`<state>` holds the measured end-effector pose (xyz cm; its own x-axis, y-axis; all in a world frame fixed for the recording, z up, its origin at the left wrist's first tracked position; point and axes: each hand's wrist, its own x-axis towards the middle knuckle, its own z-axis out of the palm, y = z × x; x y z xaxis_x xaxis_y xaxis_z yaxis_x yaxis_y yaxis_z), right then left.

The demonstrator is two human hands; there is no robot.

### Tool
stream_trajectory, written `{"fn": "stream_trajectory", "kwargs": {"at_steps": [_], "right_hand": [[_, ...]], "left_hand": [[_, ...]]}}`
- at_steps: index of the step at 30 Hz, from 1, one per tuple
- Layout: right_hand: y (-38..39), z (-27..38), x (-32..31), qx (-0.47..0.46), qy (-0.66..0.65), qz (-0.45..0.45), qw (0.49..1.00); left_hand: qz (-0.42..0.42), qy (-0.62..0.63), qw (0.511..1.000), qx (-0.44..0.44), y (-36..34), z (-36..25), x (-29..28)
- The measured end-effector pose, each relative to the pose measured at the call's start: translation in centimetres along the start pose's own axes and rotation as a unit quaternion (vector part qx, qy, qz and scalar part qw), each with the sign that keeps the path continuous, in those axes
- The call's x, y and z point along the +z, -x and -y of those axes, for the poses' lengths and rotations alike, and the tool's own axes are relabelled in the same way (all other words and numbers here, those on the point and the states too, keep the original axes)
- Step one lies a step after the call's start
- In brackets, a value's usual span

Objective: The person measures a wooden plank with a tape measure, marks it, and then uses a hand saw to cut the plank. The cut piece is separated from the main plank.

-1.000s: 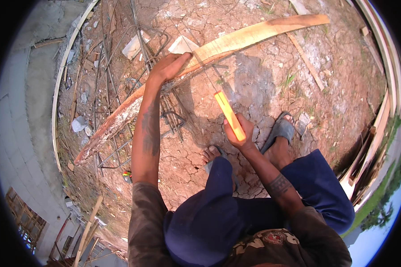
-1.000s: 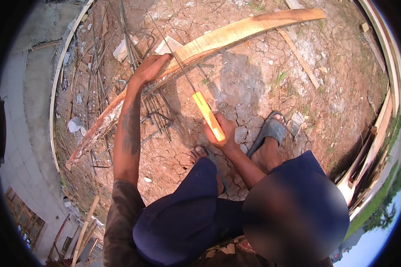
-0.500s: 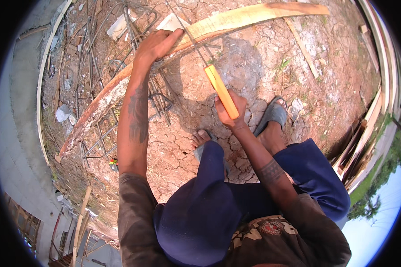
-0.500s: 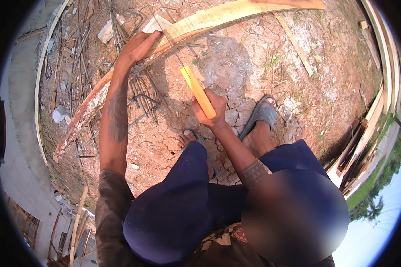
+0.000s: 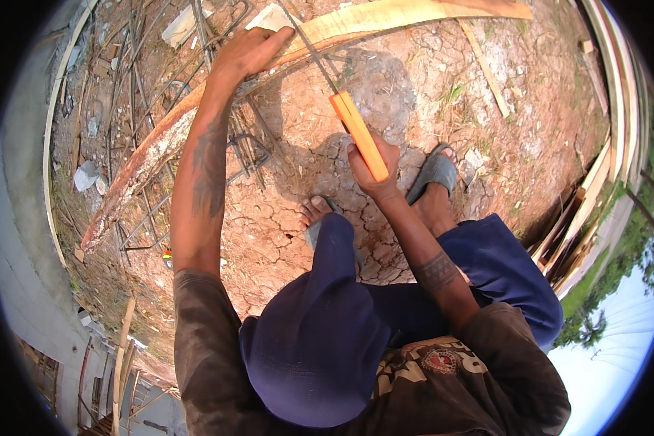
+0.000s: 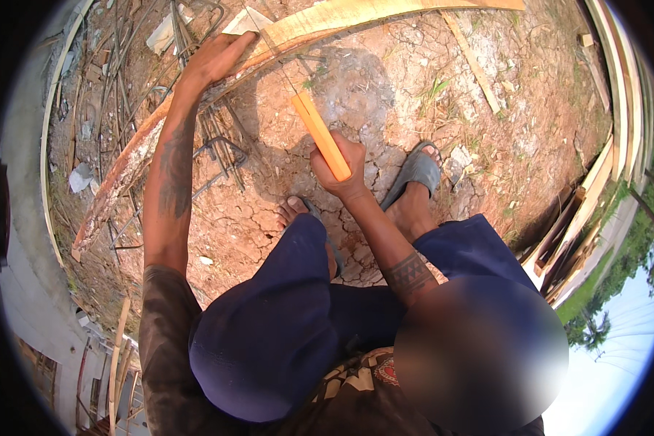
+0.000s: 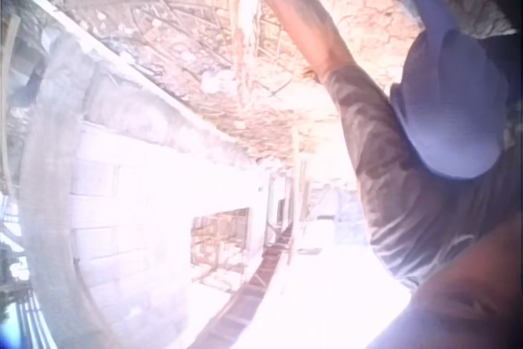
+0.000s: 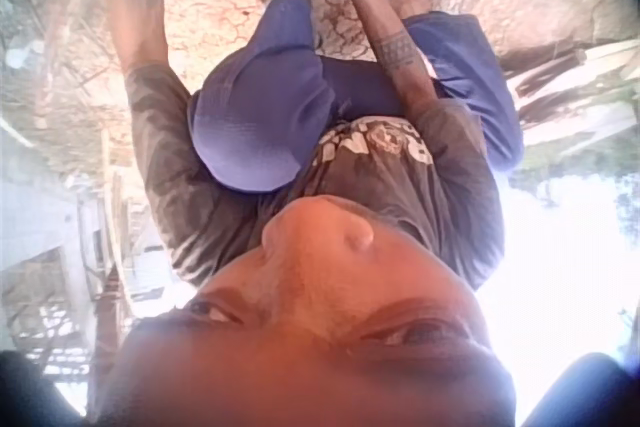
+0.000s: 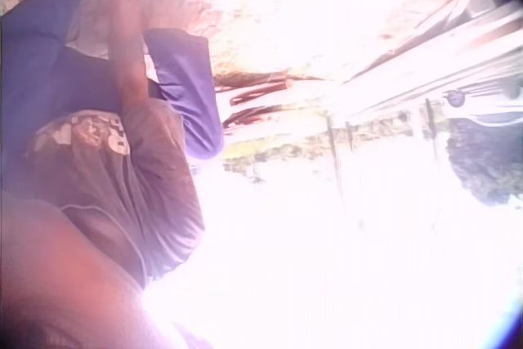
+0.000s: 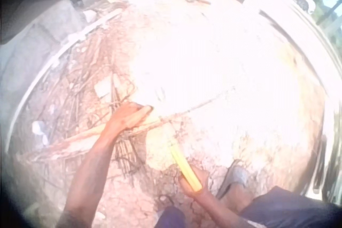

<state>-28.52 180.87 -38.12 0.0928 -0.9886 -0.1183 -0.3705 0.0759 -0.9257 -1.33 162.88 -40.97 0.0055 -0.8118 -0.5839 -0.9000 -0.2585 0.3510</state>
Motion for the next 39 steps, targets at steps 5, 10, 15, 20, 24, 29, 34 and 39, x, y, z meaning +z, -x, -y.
{"fn": "stream_trajectory", "kwargs": {"at_steps": [5, 10, 15, 20, 24, 29, 34, 39], "right_hand": [[2.2, 0.8, -1.0, -0.019, 0.035, 0.013, 0.999], [-1.1, 1.4, -0.5, 0.029, -0.003, 0.015, 0.999], [2.9, 2.3, -3.1, 0.000, 0.063, 0.017, 0.998], [2.2, 2.9, -3.3, -0.008, 0.059, 0.032, 0.998], [1.4, 3.6, -4.2, 0.046, 0.049, 0.050, 0.996], [5.0, 0.0, -3.0, 0.027, 0.051, 0.034, 0.998], [5.0, -3.7, -1.9, 0.009, 0.060, 0.003, 0.998], [5.9, -3.1, -2.3, 0.007, 0.068, 0.004, 0.998]], "left_hand": [[0.015, -0.006, 1.000, 0.012, -0.1, 0.6, 0.0], [-0.058, -0.007, 0.998, 0.028, -0.6, 0.8, 1.2], [0.024, 0.008, 0.999, 0.028, 0.2, 0.3, -0.5], [-0.023, -0.014, 1.000, 0.009, -0.7, 0.9, 0.4], [0.004, 0.000, 1.000, 0.022, 0.5, -0.1, -0.1], [-0.087, 0.008, 0.996, 0.003, 0.1, 1.3, 0.7], [-0.144, -0.031, 0.988, 0.044, 0.8, 0.4, 1.2], [-0.142, -0.027, 0.988, 0.046, 0.9, 1.5, 0.5]]}}
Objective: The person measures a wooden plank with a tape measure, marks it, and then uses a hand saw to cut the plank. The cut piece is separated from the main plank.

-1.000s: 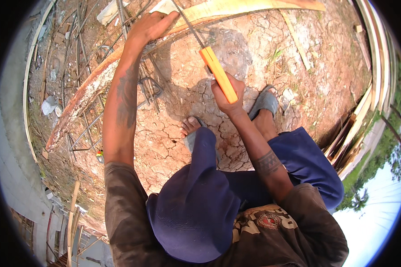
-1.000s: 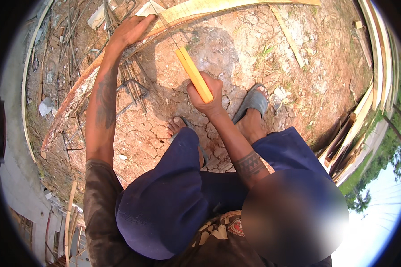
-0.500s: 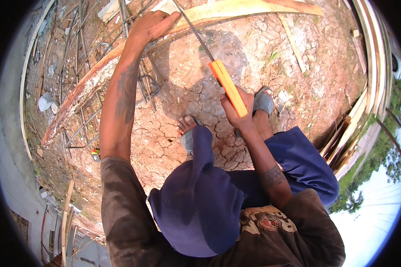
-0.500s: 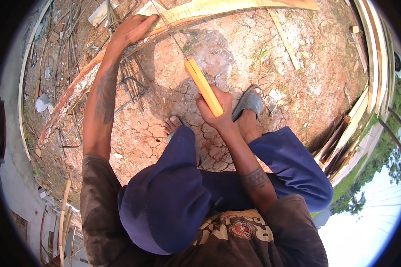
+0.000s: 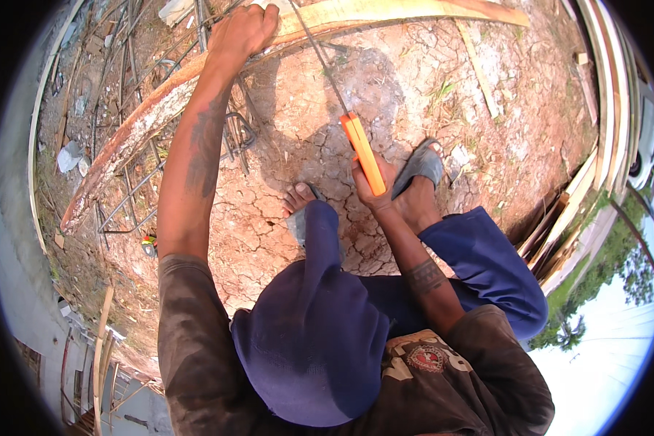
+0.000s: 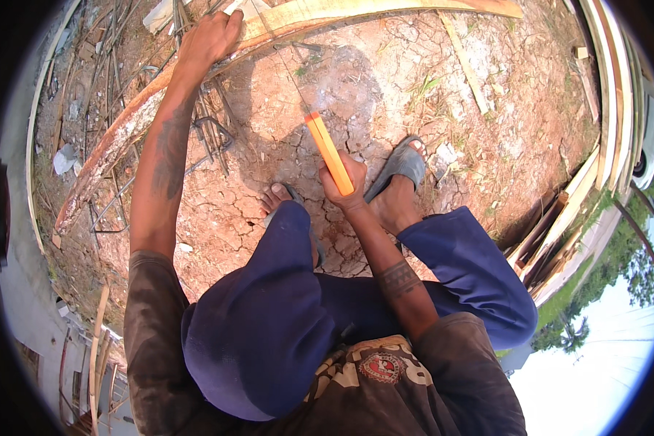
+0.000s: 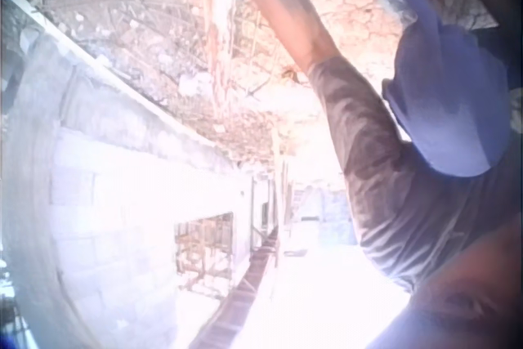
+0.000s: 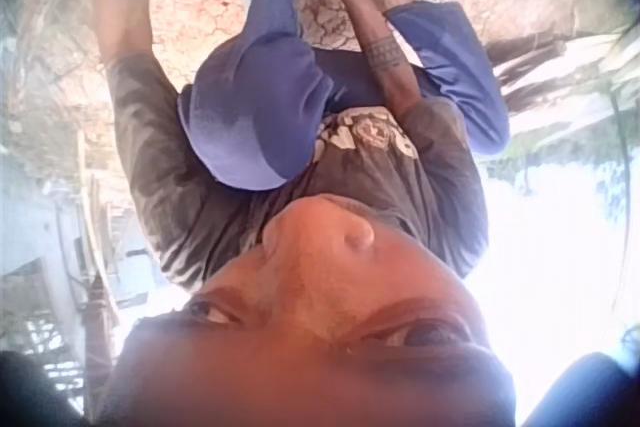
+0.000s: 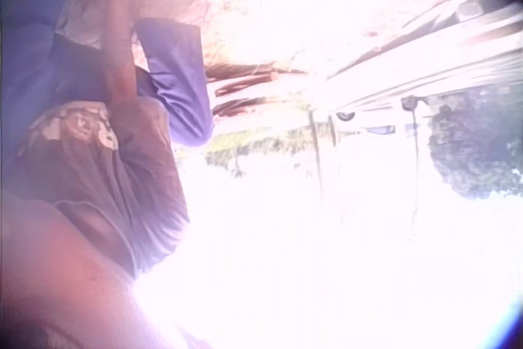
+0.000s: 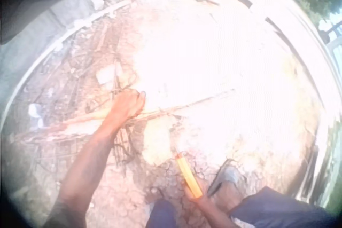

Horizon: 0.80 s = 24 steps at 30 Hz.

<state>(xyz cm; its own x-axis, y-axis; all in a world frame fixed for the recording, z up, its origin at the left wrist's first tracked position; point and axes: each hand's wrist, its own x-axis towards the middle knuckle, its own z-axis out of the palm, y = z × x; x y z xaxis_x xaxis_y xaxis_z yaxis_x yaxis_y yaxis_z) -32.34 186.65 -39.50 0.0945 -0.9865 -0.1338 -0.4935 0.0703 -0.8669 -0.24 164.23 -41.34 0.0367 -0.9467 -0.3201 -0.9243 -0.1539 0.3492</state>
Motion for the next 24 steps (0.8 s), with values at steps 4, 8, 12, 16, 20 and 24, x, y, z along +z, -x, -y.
{"fn": "stream_trajectory", "kwargs": {"at_steps": [4, 8, 12, 16, 20, 24], "right_hand": [[0.3, 0.0, 0.0, -0.033, 0.010, -0.006, 0.999], [-0.5, -0.6, -0.3, -0.055, 0.011, -0.012, 0.998], [-2.0, 0.1, -0.2, -0.053, 0.014, -0.004, 0.998], [0.1, -0.4, -0.4, -0.044, 0.032, -0.007, 0.998], [-1.5, -0.3, 0.6, -0.056, -0.010, -0.017, 0.998], [-4.6, -0.1, 2.4, -0.038, -0.034, 0.000, 0.999]], "left_hand": [[0.003, -0.014, 1.000, 0.015, -0.4, -0.7, 0.5], [0.041, 0.002, 0.999, -0.035, -0.7, -1.7, 0.1], [-0.014, 0.086, 0.996, 0.001, 0.8, -2.3, -0.9], [-0.056, 0.049, 0.997, 0.017, 0.8, -1.5, -0.1], [-0.021, 0.018, 1.000, -0.004, 0.1, -1.8, 0.2], [-0.025, 0.047, 0.999, 0.004, 0.4, -2.5, -0.8]]}}
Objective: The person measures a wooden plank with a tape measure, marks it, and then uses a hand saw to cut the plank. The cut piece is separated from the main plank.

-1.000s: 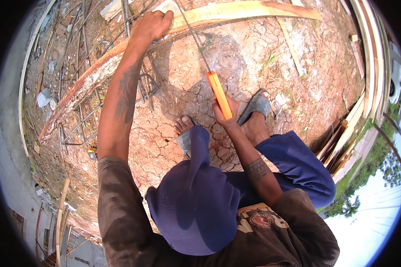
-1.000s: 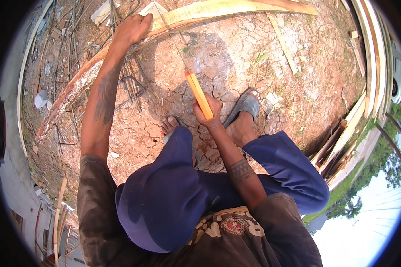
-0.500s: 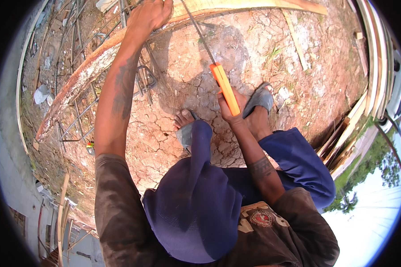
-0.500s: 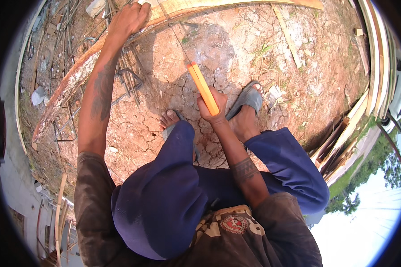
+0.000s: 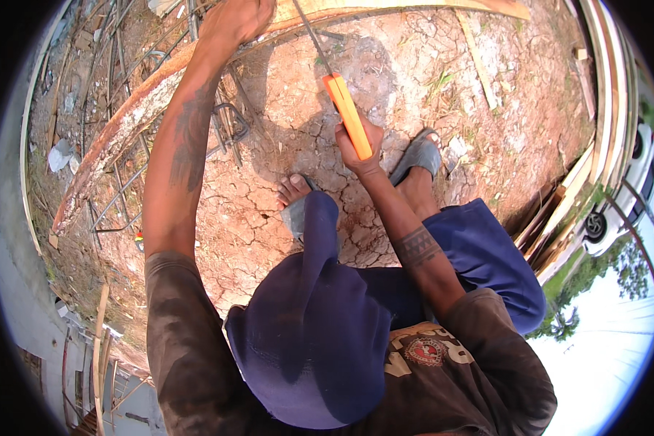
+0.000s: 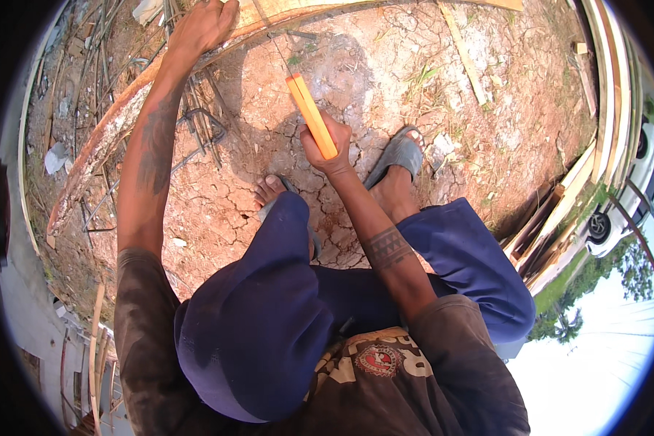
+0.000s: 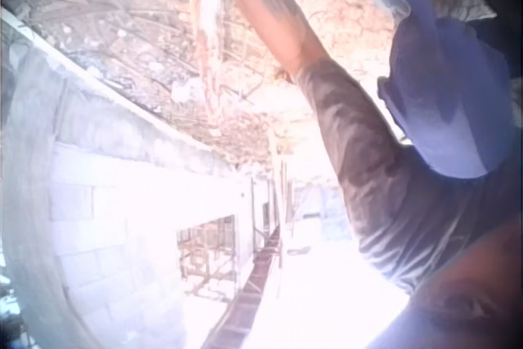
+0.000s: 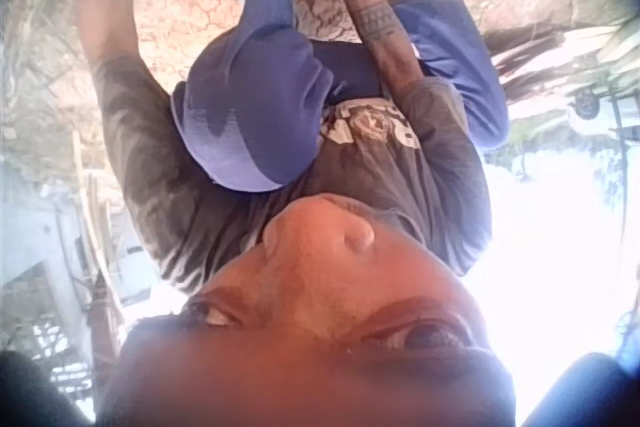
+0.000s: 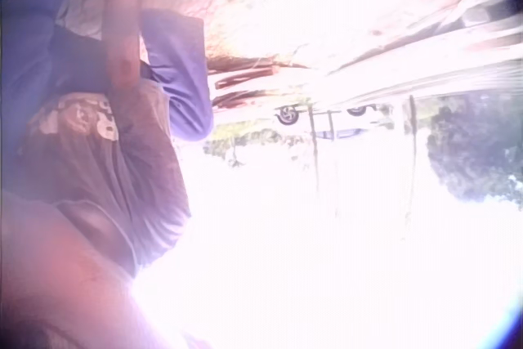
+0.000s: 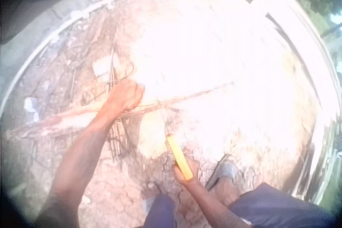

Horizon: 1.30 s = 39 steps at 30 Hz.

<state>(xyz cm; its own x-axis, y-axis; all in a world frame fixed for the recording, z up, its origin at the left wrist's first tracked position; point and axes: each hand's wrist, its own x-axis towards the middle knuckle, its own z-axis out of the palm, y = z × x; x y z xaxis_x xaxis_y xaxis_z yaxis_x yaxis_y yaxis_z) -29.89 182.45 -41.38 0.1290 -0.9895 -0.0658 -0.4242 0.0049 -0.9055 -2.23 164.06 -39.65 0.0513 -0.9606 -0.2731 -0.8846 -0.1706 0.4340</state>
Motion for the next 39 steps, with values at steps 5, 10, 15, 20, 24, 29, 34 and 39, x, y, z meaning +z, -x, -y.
{"fn": "stream_trajectory", "kwargs": {"at_steps": [5, 10, 15, 20, 24, 29, 34, 39], "right_hand": [[4.8, -0.8, -1.1, -0.006, 0.027, -0.010, 1.000], [-0.2, -0.9, 0.3, 0.006, 0.013, 0.010, 1.000], [3.6, -0.6, -1.2, 0.004, 0.050, 0.004, 0.999], [0.5, -1.4, -0.5, -0.031, 0.036, -0.001, 0.999], [-1.5, -0.4, -0.2, 0.032, 0.002, 0.012, 0.999], [4.4, -0.2, -0.6, -0.009, 0.041, -0.025, 0.999], [-1.3, -0.2, 1.8, 0.004, -0.006, -0.014, 1.000], [-1.6, 0.1, 1.9, -0.005, -0.012, -0.033, 0.999]], "left_hand": [[0.003, -0.054, 0.998, 0.010, -0.2, 0.8, 0.4], [0.019, -0.027, 0.999, -0.004, -0.7, 0.7, 1.0], [0.012, -0.034, 0.999, -0.003, 0.2, 0.2, -0.5], [-0.092, -0.019, 0.995, 0.018, -0.1, 1.1, 2.0], [-0.024, -0.020, 0.999, 0.027, -0.7, 0.4, 0.9], [-0.063, -0.039, 0.996, 0.042, 0.0, 1.0, 0.8], [-0.016, -0.024, 0.999, 0.026, 0.0, 1.0, 0.6], [-0.133, -0.084, 0.979, 0.129, 4.0, -2.1, -0.7]]}}
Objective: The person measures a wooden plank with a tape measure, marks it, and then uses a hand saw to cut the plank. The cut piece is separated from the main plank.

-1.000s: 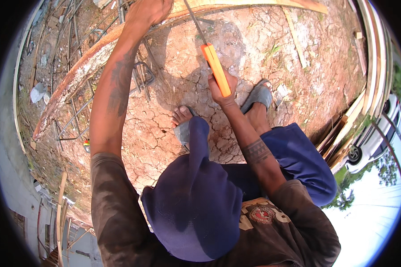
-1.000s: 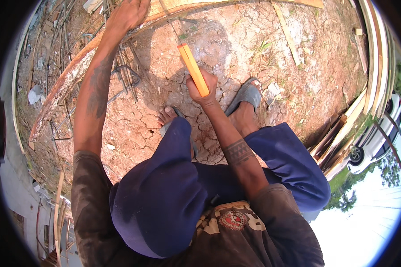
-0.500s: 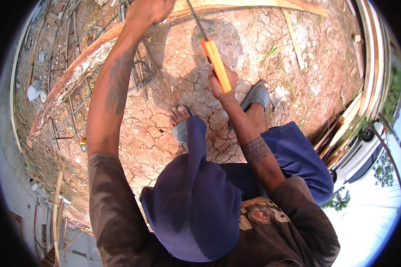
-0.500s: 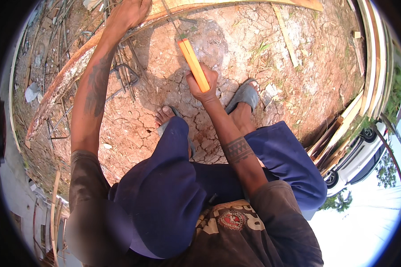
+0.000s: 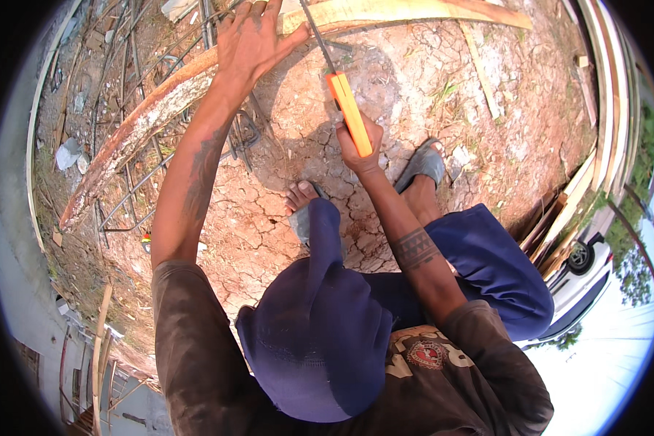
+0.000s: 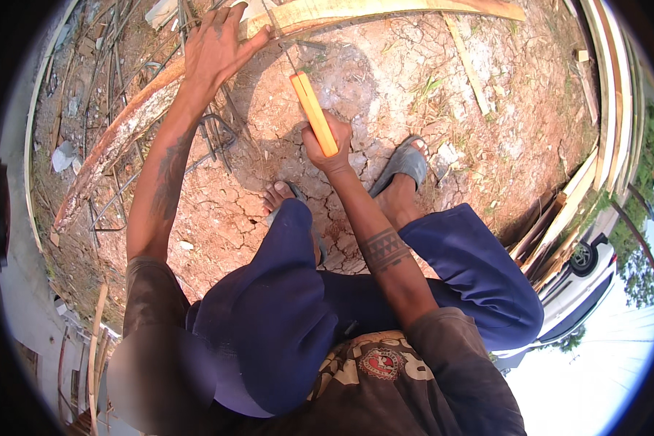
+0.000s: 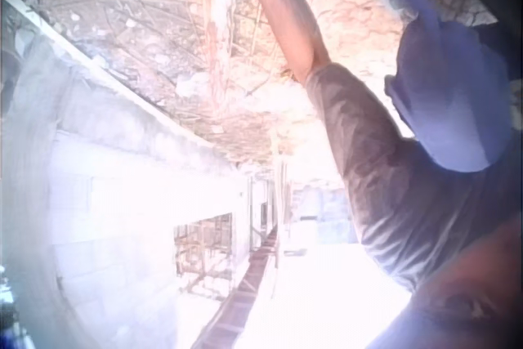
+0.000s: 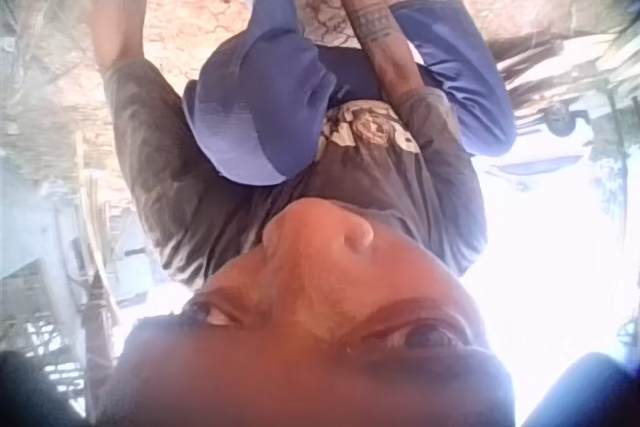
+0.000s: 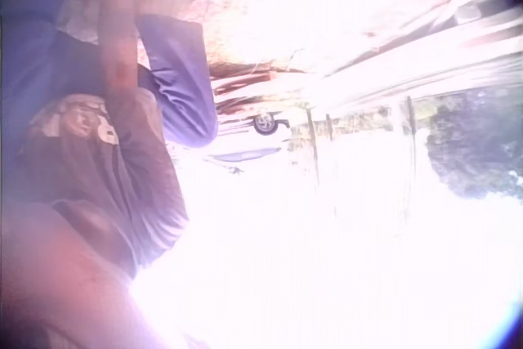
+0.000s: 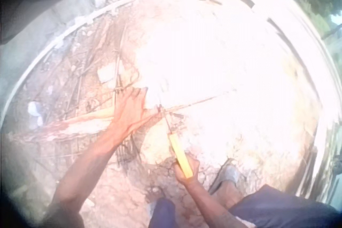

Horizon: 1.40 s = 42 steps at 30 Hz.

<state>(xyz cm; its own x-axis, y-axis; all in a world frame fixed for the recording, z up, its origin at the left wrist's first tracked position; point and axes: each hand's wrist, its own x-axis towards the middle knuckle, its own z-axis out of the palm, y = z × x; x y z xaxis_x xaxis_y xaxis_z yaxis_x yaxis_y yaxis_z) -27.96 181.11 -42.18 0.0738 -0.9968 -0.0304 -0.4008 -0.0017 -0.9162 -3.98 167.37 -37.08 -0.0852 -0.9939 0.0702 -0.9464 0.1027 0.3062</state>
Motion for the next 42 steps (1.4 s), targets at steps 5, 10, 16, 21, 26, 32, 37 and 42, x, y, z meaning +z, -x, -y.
{"fn": "stream_trajectory", "kwargs": {"at_steps": [5, 10, 16, 21, 26, 32, 37, 42], "right_hand": [[-0.6, -0.3, -0.8, -0.002, 0.017, 0.033, 0.999], [4.9, 0.2, -3.5, -0.020, 0.054, 0.036, 0.998], [1.3, -0.3, -1.1, 0.029, 0.028, 0.034, 0.999], [6.5, 0.5, -2.2, 0.000, 0.048, 0.023, 0.999], [-0.5, -0.4, -0.6, 0.001, 0.051, 0.032, 0.998], [3.6, -0.1, -2.3, 0.004, 0.044, 0.021, 0.999], [2.0, -0.1, -2.7, -0.015, 0.051, 0.034, 0.998], [0.0, -0.3, -1.9, 0.019, 0.040, 0.047, 0.998]], "left_hand": [[0.005, -0.129, 0.988, 0.082, 3.1, 2.4, 2.0], [-0.047, -0.182, 0.978, 0.092, 3.2, 4.1, 3.1], [0.031, -0.105, 0.991, 0.080, 3.2, 3.7, 2.7], [0.034, -0.124, 0.988, 0.085, 3.2, 4.9, 3.8], [-0.014, -0.076, 0.994, 0.077, 3.3, 4.1, 2.9], [0.024, -0.085, 0.995, 0.053, 2.8, 3.8, 2.3], [-0.058, -0.086, 0.990, 0.092, 3.2, 4.3, 3.5], [0.068, -0.154, 0.985, 0.041, 2.3, 3.7, 3.6]]}}
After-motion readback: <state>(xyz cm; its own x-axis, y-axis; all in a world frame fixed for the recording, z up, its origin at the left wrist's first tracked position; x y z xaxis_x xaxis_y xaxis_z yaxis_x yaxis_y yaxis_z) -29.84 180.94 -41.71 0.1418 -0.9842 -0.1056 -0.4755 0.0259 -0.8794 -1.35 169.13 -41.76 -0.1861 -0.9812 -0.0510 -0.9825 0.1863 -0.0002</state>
